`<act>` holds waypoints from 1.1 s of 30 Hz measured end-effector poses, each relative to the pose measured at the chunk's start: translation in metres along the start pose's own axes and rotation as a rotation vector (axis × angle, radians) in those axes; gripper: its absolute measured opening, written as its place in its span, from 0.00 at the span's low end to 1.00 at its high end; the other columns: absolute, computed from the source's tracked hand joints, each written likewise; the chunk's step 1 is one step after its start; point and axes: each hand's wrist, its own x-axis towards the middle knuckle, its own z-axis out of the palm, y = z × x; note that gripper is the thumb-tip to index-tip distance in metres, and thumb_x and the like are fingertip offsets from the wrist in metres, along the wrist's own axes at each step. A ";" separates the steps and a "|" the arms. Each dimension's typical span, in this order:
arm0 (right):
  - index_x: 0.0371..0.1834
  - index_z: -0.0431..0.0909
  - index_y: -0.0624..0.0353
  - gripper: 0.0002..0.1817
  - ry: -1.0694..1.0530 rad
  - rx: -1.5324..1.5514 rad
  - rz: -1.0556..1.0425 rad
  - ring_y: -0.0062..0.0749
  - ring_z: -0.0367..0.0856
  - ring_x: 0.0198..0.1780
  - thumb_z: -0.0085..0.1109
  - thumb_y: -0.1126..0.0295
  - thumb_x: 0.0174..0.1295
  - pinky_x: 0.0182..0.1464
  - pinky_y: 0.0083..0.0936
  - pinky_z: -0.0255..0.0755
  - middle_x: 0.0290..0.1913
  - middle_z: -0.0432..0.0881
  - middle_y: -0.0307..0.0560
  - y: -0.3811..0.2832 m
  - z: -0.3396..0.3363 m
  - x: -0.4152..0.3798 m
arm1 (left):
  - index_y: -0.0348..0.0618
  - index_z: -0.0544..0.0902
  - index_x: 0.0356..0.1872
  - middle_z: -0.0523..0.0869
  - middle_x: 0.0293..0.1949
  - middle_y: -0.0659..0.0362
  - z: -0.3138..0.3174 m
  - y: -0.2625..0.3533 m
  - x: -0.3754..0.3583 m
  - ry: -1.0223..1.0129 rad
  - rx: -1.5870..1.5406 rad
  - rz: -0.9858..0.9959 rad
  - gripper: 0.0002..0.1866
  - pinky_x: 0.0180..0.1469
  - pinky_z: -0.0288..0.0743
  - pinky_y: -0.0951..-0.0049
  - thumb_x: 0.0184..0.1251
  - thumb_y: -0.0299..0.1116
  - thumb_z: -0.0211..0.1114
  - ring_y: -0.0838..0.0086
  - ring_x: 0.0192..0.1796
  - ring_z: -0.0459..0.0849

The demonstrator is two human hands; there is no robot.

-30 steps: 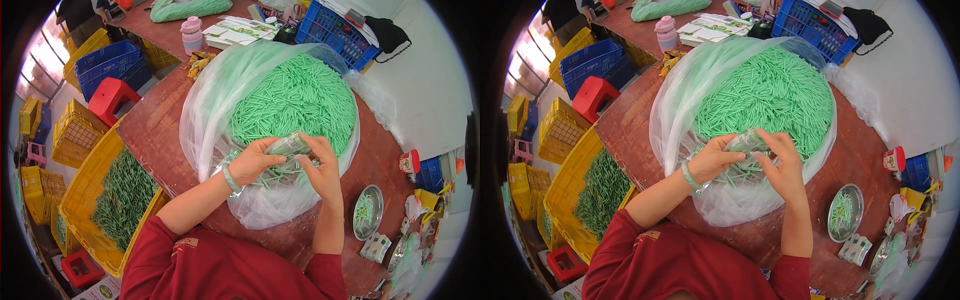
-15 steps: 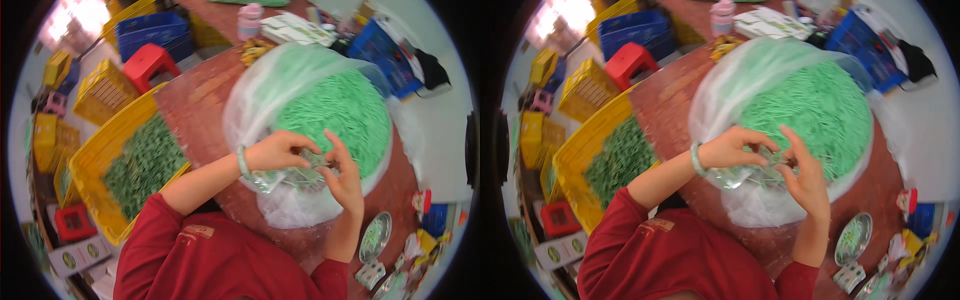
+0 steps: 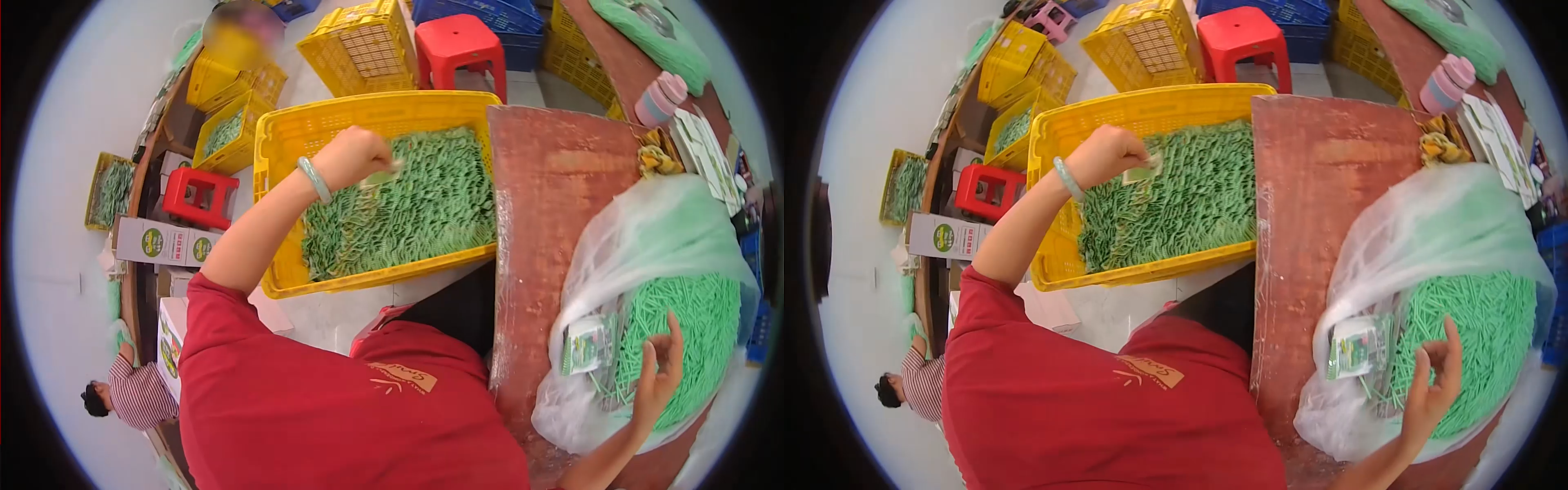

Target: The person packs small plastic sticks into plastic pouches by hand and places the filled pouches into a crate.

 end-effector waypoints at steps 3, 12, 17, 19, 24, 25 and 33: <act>0.69 0.68 0.59 0.27 0.036 -0.020 0.097 0.17 0.67 0.35 0.53 0.80 0.64 0.39 0.14 0.64 0.36 0.72 0.35 0.023 -0.018 -0.011 | 0.41 0.87 0.27 0.86 0.28 0.51 0.057 -0.071 -0.020 -0.223 0.179 -0.239 0.04 0.34 0.79 0.63 0.55 0.29 0.69 0.59 0.30 0.84; 0.71 0.66 0.58 0.26 0.095 -0.096 0.239 0.15 0.64 0.34 0.53 0.76 0.68 0.37 0.13 0.59 0.35 0.70 0.32 0.053 -0.047 -0.044 | 0.37 0.86 0.24 0.83 0.24 0.50 0.154 -0.102 -0.047 -0.611 0.274 -0.270 0.07 0.33 0.81 0.62 0.61 0.22 0.64 0.60 0.29 0.83; 0.71 0.65 0.57 0.26 0.120 -0.162 0.230 0.15 0.62 0.33 0.52 0.77 0.69 0.35 0.13 0.59 0.35 0.67 0.32 0.067 -0.057 -0.057 | 0.38 0.86 0.31 0.85 0.37 0.49 0.167 -0.105 -0.066 -0.421 0.318 -0.104 0.05 0.44 0.83 0.62 0.60 0.20 0.63 0.58 0.40 0.85; 0.71 0.66 0.57 0.26 0.109 -0.136 0.195 0.16 0.63 0.33 0.52 0.77 0.68 0.36 0.14 0.59 0.35 0.68 0.32 0.080 -0.061 -0.059 | 0.38 0.85 0.32 0.85 0.37 0.48 0.168 -0.103 -0.071 -0.333 0.263 -0.100 0.05 0.48 0.82 0.62 0.57 0.19 0.63 0.55 0.42 0.85; 0.66 0.72 0.56 0.25 0.216 -0.270 0.271 0.22 0.70 0.36 0.54 0.80 0.64 0.43 0.20 0.68 0.35 0.74 0.36 0.061 -0.070 -0.065 | 0.38 0.83 0.35 0.84 0.36 0.43 0.218 -0.129 -0.089 -0.133 -0.005 -0.135 0.08 0.45 0.78 0.53 0.56 0.23 0.59 0.48 0.42 0.83; 0.64 0.75 0.57 0.25 0.296 -0.285 0.307 0.23 0.73 0.37 0.57 0.81 0.61 0.43 0.22 0.70 0.35 0.76 0.39 0.053 -0.073 -0.064 | 0.38 0.84 0.34 0.84 0.36 0.43 0.228 -0.143 -0.085 -0.168 0.027 -0.175 0.07 0.45 0.76 0.52 0.55 0.25 0.59 0.47 0.42 0.82; 0.46 0.81 0.64 0.13 0.388 -0.460 0.386 0.40 0.82 0.37 0.62 0.76 0.58 0.42 0.29 0.75 0.39 0.82 0.54 0.127 -0.129 -0.103 | 0.33 0.80 0.53 0.82 0.51 0.45 0.112 -0.035 -0.020 -0.431 0.243 -0.295 0.19 0.51 0.76 0.54 0.60 0.27 0.67 0.50 0.51 0.81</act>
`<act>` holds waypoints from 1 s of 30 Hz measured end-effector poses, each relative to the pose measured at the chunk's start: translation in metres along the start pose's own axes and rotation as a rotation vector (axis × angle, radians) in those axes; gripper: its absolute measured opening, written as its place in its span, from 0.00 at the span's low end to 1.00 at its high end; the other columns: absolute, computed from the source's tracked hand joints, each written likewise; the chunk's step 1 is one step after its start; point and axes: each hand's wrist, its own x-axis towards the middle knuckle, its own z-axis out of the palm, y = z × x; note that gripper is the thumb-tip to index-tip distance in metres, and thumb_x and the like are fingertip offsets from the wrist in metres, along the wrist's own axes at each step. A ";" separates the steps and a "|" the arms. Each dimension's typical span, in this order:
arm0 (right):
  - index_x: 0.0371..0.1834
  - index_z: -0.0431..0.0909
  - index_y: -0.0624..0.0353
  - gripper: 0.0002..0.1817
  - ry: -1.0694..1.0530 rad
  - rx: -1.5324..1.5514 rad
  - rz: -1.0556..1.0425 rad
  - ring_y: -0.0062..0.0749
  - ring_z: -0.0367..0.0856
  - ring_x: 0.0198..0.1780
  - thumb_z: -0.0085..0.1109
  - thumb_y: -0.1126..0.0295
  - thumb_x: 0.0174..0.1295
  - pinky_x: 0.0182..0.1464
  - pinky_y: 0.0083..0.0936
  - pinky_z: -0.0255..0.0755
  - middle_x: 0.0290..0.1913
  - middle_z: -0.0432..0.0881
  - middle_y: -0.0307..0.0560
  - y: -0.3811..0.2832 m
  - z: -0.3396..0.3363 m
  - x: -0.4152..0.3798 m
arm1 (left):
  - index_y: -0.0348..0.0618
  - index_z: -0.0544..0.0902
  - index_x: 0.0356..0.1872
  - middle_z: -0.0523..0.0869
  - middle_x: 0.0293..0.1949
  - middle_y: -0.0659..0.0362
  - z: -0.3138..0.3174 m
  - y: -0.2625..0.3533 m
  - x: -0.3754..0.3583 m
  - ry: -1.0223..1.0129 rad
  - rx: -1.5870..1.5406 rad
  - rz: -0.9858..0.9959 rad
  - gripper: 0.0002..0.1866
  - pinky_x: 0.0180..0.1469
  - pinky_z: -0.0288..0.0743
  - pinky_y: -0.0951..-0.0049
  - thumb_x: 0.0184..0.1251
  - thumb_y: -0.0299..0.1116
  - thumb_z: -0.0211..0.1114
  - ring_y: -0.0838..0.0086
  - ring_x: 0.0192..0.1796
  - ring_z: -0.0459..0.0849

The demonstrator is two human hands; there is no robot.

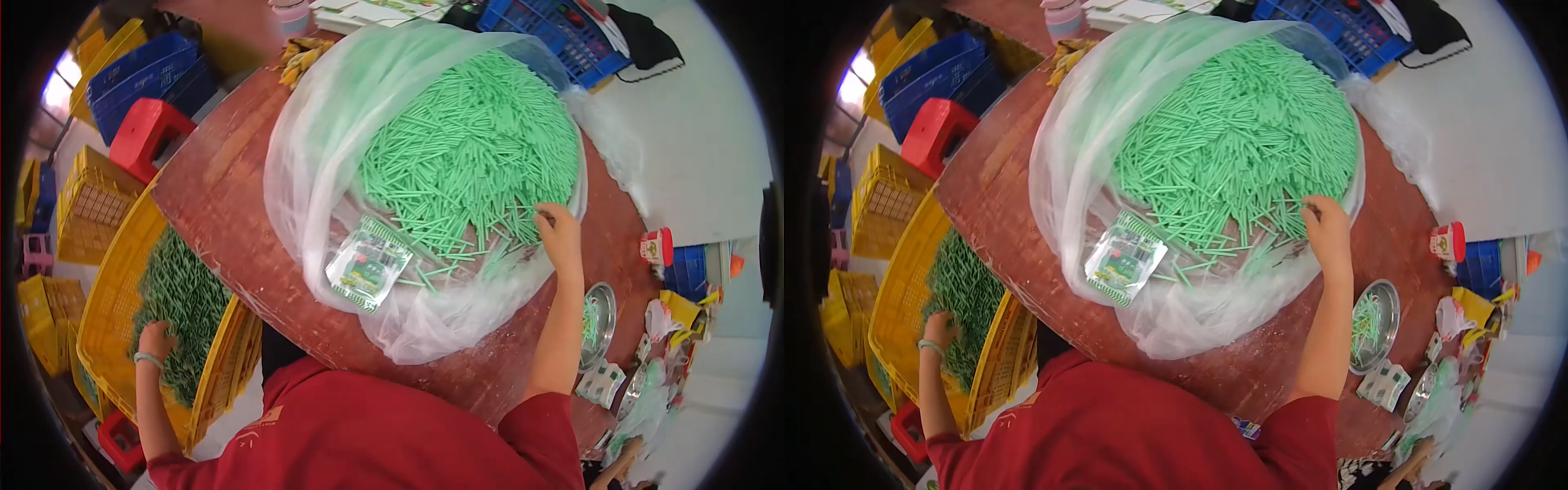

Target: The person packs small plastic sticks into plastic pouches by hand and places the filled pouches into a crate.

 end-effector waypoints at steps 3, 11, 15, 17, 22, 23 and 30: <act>0.47 0.81 0.65 0.17 -0.078 -0.062 0.028 0.45 0.82 0.41 0.66 0.74 0.54 0.44 0.32 0.74 0.40 0.81 0.54 0.018 0.010 0.002 | 0.32 0.80 0.52 0.82 0.49 0.46 -0.059 0.057 -0.014 0.300 -0.236 0.204 0.18 0.49 0.77 0.59 0.60 0.24 0.68 0.51 0.49 0.82; 0.38 0.78 0.67 0.15 -0.184 -0.230 -0.041 0.52 0.79 0.42 0.71 0.72 0.49 0.44 0.40 0.72 0.39 0.78 0.58 -0.002 0.031 -0.003 | 0.38 0.84 0.44 0.85 0.41 0.50 -0.135 0.257 -0.083 0.467 -0.591 0.850 0.13 0.47 0.78 0.66 0.56 0.23 0.69 0.58 0.45 0.85; 0.41 0.78 0.66 0.16 -0.287 0.188 0.162 0.52 0.78 0.41 0.70 0.72 0.51 0.45 0.39 0.72 0.40 0.79 0.59 -0.016 0.019 -0.005 | 0.38 0.84 0.42 0.85 0.41 0.50 -0.114 0.311 -0.068 0.440 -0.676 0.959 0.11 0.45 0.78 0.65 0.57 0.23 0.68 0.56 0.42 0.84; 0.45 0.78 0.66 0.18 -0.146 0.018 0.091 0.44 0.78 0.41 0.70 0.71 0.51 0.45 0.35 0.73 0.42 0.79 0.56 -0.004 0.016 -0.007 | 0.38 0.84 0.42 0.85 0.40 0.50 -0.110 0.331 -0.063 0.437 -0.723 0.958 0.10 0.44 0.78 0.64 0.58 0.24 0.68 0.55 0.41 0.84; 0.49 0.77 0.65 0.22 -0.180 -0.072 0.004 0.39 0.78 0.40 0.71 0.73 0.49 0.44 0.32 0.73 0.43 0.79 0.55 -0.001 0.014 -0.019 | 0.36 0.83 0.42 0.84 0.39 0.49 -0.106 0.356 -0.060 0.509 -0.791 0.957 0.10 0.43 0.77 0.62 0.59 0.26 0.68 0.54 0.41 0.83; 0.49 0.77 0.65 0.23 -0.186 -0.105 -0.039 0.39 0.78 0.39 0.71 0.74 0.48 0.43 0.32 0.73 0.42 0.80 0.55 -0.003 0.018 -0.020 | 0.36 0.82 0.44 0.83 0.40 0.49 -0.105 0.357 -0.058 0.519 -0.753 0.956 0.12 0.43 0.77 0.61 0.59 0.27 0.68 0.53 0.42 0.82; 0.49 0.77 0.66 0.24 -0.153 0.031 -0.033 0.35 0.77 0.34 0.72 0.76 0.45 0.39 0.29 0.72 0.33 0.81 0.49 -0.026 0.050 -0.007 | 0.36 0.79 0.48 0.81 0.37 0.48 -0.092 0.369 -0.047 0.498 -0.565 0.874 0.18 0.41 0.75 0.59 0.59 0.34 0.70 0.53 0.40 0.81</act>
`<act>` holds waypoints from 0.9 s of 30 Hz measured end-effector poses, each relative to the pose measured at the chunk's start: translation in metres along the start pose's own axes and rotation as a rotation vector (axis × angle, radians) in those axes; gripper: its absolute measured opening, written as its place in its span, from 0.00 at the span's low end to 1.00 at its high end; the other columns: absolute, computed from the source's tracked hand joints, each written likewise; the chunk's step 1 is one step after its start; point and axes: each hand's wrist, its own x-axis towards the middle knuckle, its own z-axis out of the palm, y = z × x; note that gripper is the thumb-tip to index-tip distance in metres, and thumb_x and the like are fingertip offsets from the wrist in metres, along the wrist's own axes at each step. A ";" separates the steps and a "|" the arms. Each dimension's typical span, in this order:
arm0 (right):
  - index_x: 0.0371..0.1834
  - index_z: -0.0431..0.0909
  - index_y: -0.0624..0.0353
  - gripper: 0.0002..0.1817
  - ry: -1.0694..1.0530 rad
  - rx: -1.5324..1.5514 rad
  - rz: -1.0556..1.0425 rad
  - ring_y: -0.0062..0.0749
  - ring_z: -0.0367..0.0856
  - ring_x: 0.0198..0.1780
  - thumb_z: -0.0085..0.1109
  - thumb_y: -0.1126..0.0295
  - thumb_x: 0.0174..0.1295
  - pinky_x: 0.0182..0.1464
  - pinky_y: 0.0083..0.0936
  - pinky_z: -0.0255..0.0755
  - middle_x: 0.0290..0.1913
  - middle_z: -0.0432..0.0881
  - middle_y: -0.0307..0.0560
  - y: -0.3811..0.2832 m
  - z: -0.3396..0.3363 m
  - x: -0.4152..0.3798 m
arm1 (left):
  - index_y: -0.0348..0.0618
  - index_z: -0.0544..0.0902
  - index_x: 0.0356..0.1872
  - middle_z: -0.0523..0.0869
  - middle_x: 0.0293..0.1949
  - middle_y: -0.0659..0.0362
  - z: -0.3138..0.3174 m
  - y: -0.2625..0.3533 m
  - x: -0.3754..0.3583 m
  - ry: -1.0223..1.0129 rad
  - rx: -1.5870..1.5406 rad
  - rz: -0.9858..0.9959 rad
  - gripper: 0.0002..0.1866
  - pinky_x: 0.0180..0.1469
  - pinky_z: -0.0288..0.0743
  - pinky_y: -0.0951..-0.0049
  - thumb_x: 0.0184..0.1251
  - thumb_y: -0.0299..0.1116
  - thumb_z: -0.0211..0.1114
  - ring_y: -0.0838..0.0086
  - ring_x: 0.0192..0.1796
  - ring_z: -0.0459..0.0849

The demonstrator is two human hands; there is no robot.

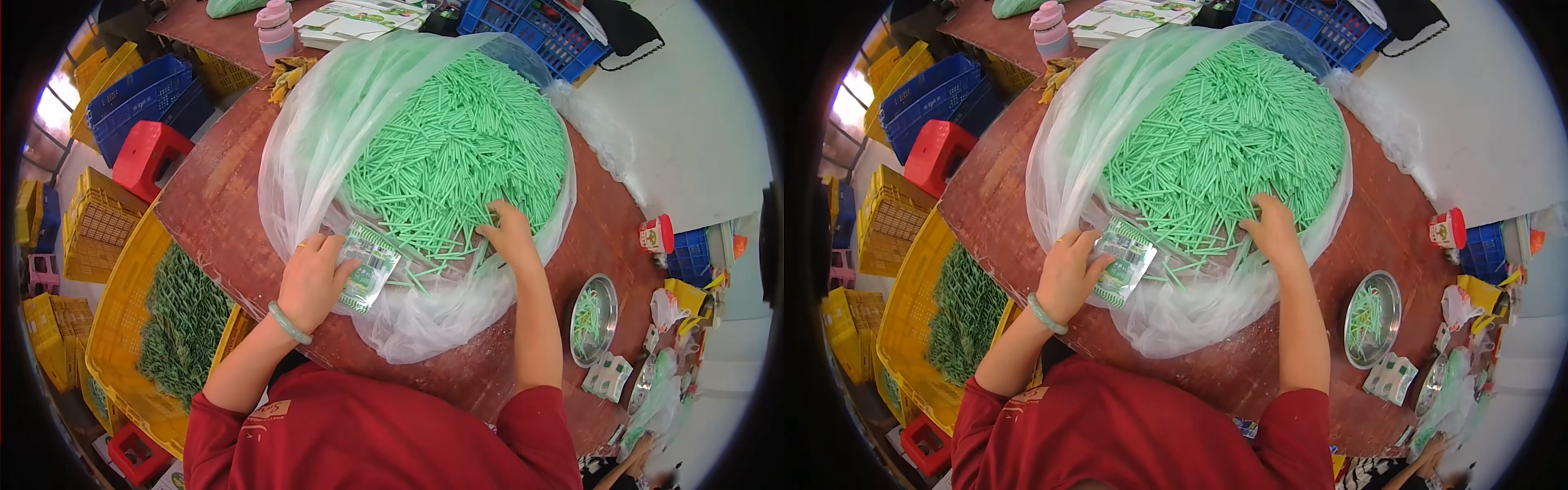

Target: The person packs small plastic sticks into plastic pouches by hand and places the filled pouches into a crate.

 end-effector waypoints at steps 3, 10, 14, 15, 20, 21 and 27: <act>0.52 0.77 0.66 0.25 -0.061 0.191 0.223 0.31 0.77 0.34 0.72 0.76 0.47 0.38 0.27 0.71 0.33 0.80 0.47 -0.027 -0.005 0.005 | 0.38 0.79 0.48 0.81 0.35 0.50 0.002 0.004 0.002 -0.017 0.009 -0.048 0.18 0.38 0.75 0.60 0.60 0.36 0.70 0.56 0.36 0.81; 0.53 0.76 0.71 0.29 0.023 0.233 0.225 0.40 0.80 0.41 0.74 0.69 0.48 0.43 0.30 0.74 0.40 0.81 0.57 -0.013 -0.023 -0.004 | 0.39 0.78 0.49 0.81 0.34 0.51 0.003 0.004 0.006 -0.029 0.004 -0.109 0.20 0.37 0.75 0.60 0.59 0.37 0.70 0.58 0.34 0.81; 0.53 0.77 0.70 0.28 0.049 -0.062 0.165 0.38 0.79 0.39 0.73 0.67 0.50 0.42 0.30 0.73 0.39 0.81 0.57 -0.004 -0.003 -0.007 | 0.40 0.78 0.49 0.80 0.33 0.50 0.005 0.001 0.005 -0.016 -0.055 -0.085 0.20 0.37 0.74 0.60 0.57 0.33 0.71 0.57 0.34 0.81; 0.52 0.78 0.70 0.26 0.091 -0.109 0.107 0.41 0.80 0.39 0.72 0.67 0.50 0.42 0.31 0.73 0.39 0.82 0.58 -0.004 0.004 -0.007 | 0.40 0.77 0.50 0.80 0.33 0.50 0.006 -0.001 0.006 -0.012 -0.093 -0.085 0.20 0.37 0.74 0.61 0.56 0.32 0.71 0.57 0.34 0.81; 0.45 0.80 0.67 0.24 -0.074 -0.101 0.068 0.53 0.79 0.41 0.74 0.67 0.44 0.46 0.38 0.73 0.38 0.80 0.61 0.000 0.000 0.002 | 0.37 0.80 0.45 0.82 0.33 0.49 0.006 -0.008 0.006 0.028 -0.226 -0.115 0.15 0.37 0.74 0.63 0.56 0.26 0.69 0.57 0.33 0.81; 0.44 0.80 0.66 0.24 -0.074 -0.143 0.034 0.55 0.79 0.41 0.74 0.67 0.43 0.46 0.39 0.73 0.38 0.79 0.61 -0.002 -0.003 0.002 | 0.37 0.81 0.44 0.82 0.33 0.49 0.005 -0.010 0.004 0.027 -0.207 -0.108 0.14 0.38 0.74 0.63 0.56 0.24 0.69 0.57 0.33 0.82; 0.43 0.78 0.70 0.25 -0.064 -0.187 0.037 0.58 0.78 0.44 0.74 0.68 0.41 0.48 0.40 0.72 0.39 0.78 0.64 -0.031 -0.001 -0.002 | 0.38 0.85 0.43 0.84 0.36 0.51 0.006 -0.004 -0.001 0.229 -0.240 0.012 0.10 0.41 0.77 0.64 0.59 0.22 0.66 0.57 0.36 0.83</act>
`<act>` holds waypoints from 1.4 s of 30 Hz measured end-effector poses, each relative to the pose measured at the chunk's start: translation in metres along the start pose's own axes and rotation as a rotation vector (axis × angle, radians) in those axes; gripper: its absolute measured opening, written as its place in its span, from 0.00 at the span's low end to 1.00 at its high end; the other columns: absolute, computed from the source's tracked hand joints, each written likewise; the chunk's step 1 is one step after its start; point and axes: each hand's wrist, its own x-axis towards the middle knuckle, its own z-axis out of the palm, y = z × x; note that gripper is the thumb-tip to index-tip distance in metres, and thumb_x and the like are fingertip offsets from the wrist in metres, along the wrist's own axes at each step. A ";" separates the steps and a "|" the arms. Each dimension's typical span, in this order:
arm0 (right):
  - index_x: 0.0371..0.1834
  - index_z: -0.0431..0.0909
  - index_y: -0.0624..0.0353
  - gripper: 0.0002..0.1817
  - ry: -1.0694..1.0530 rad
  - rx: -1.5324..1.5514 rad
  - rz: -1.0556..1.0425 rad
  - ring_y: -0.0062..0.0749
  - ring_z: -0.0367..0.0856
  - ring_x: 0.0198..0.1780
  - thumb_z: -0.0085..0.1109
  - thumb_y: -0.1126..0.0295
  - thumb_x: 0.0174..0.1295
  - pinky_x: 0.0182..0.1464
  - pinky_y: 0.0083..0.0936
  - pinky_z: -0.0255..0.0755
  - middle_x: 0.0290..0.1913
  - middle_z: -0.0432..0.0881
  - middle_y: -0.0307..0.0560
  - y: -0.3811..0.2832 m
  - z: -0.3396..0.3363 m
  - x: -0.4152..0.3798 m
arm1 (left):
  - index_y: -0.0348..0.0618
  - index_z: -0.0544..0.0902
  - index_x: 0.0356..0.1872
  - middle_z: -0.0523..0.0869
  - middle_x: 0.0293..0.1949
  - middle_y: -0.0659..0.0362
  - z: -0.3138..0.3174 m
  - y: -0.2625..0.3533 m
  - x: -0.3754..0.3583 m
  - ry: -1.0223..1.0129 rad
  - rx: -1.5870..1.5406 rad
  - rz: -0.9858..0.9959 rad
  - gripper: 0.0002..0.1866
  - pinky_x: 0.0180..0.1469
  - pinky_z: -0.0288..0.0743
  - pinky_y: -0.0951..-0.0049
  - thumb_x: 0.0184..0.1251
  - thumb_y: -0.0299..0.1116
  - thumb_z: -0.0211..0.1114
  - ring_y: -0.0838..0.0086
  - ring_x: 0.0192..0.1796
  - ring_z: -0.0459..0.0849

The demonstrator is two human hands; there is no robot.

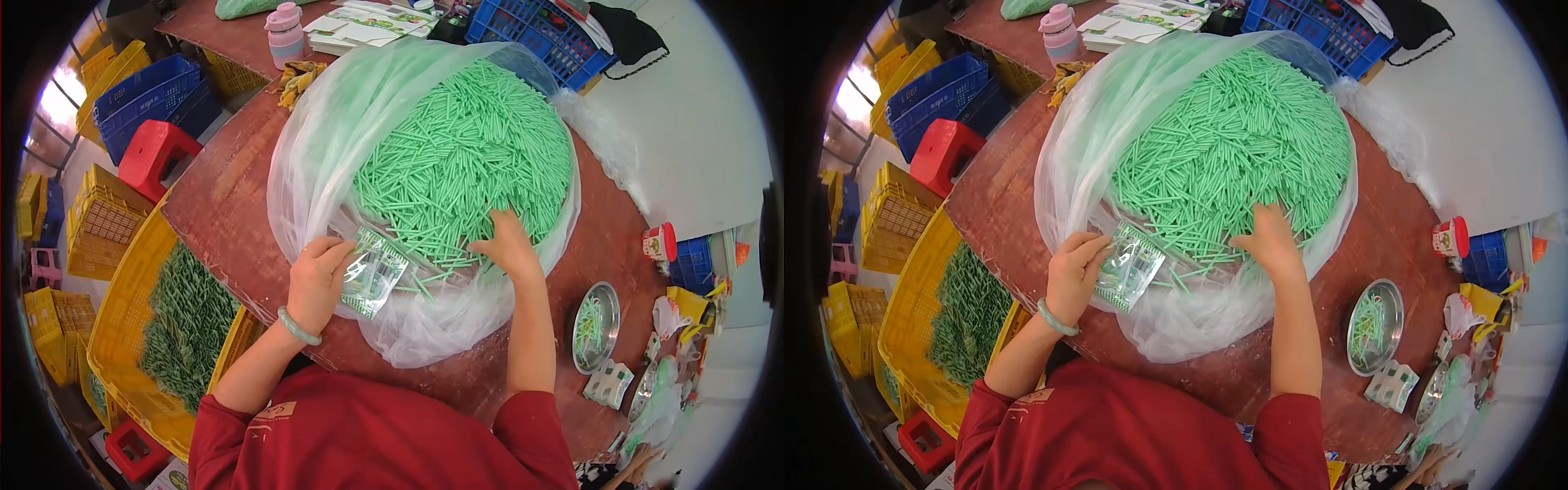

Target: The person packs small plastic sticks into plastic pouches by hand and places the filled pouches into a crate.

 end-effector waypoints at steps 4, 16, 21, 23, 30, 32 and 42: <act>0.39 0.78 0.71 0.25 0.014 0.020 -0.016 0.58 0.78 0.40 0.75 0.69 0.38 0.45 0.40 0.72 0.35 0.79 0.63 0.019 0.011 0.009 | 0.38 0.85 0.43 0.83 0.33 0.53 -0.009 0.011 0.000 0.063 -0.037 0.020 0.09 0.39 0.76 0.70 0.61 0.21 0.64 0.62 0.35 0.83; 0.37 0.77 0.71 0.18 -0.117 0.097 0.077 0.55 0.80 0.38 0.66 0.74 0.42 0.42 0.41 0.73 0.35 0.81 0.64 0.003 0.000 0.007 | 0.37 0.82 0.51 0.86 0.43 0.63 -0.025 0.012 0.005 -0.252 -1.287 -0.734 0.12 0.51 0.76 0.78 0.75 0.31 0.57 0.81 0.44 0.83; 0.37 0.76 0.71 0.16 -0.130 0.189 0.136 0.61 0.79 0.41 0.63 0.75 0.43 0.45 0.46 0.72 0.36 0.80 0.67 0.012 0.003 0.002 | 0.37 0.80 0.54 0.85 0.48 0.62 -0.020 0.020 0.009 -0.369 -1.375 -0.774 0.13 0.55 0.76 0.75 0.76 0.31 0.55 0.79 0.48 0.82; 0.38 0.77 0.71 0.17 -0.132 0.275 0.089 0.61 0.79 0.41 0.62 0.76 0.43 0.45 0.45 0.72 0.36 0.80 0.67 0.014 0.004 -0.001 | 0.37 0.79 0.55 0.85 0.50 0.62 -0.019 0.024 0.012 -0.390 -1.366 -0.761 0.13 0.55 0.76 0.75 0.76 0.31 0.55 0.79 0.49 0.82; 0.41 0.78 0.69 0.17 -0.080 0.170 -0.088 0.58 0.79 0.38 0.61 0.75 0.45 0.42 0.40 0.72 0.34 0.80 0.64 0.020 0.019 -0.003 | 0.38 0.80 0.51 0.85 0.48 0.63 -0.006 0.025 0.017 -0.492 -1.333 -0.719 0.11 0.53 0.74 0.78 0.74 0.30 0.58 0.81 0.49 0.81; 0.41 0.78 0.68 0.16 -0.068 0.267 -0.017 0.51 0.80 0.36 0.62 0.75 0.47 0.39 0.38 0.72 0.32 0.81 0.58 0.017 0.012 -0.005 | 0.38 0.80 0.49 0.85 0.46 0.63 -0.005 0.027 0.018 -0.512 -1.294 -0.700 0.10 0.53 0.73 0.79 0.73 0.30 0.60 0.82 0.48 0.80; 0.40 0.80 0.59 0.07 -0.005 0.928 0.277 0.14 0.65 0.22 0.64 0.76 0.59 0.24 0.15 0.59 0.27 0.76 0.32 0.010 -0.007 -0.018 | 0.38 0.81 0.48 0.85 0.44 0.63 -0.007 0.025 0.021 -0.508 -1.223 -0.765 0.09 0.48 0.76 0.80 0.71 0.29 0.62 0.84 0.43 0.81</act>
